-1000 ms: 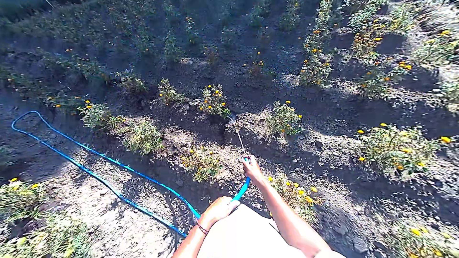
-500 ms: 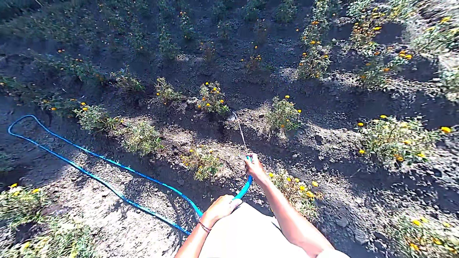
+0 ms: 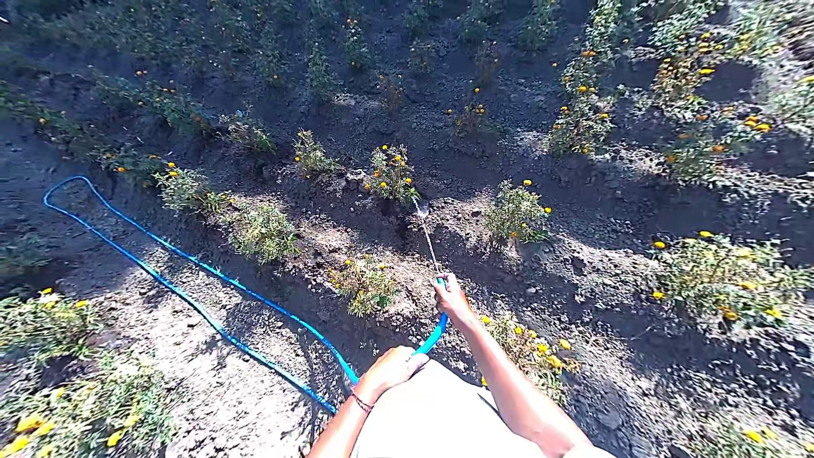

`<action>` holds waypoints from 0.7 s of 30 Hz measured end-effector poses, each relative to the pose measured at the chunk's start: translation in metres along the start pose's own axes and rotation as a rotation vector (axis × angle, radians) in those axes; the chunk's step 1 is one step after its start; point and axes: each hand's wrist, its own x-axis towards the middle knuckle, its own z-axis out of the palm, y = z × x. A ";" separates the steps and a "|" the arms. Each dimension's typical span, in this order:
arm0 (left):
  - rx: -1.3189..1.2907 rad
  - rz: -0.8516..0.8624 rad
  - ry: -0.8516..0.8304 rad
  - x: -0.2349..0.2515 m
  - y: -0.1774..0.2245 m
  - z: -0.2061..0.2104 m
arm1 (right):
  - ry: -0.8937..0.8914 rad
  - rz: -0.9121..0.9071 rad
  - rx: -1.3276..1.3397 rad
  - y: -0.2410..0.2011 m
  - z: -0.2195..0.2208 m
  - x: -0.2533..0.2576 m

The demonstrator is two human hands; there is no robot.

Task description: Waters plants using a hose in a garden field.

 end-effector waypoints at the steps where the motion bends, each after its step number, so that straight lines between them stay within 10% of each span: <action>1: -0.001 0.003 0.008 0.000 -0.001 0.001 | -0.002 0.004 -0.004 -0.001 0.001 0.000; 21: 0.012 0.027 -0.012 0.005 0.006 0.001 | 0.041 0.028 0.014 -0.001 -0.011 -0.006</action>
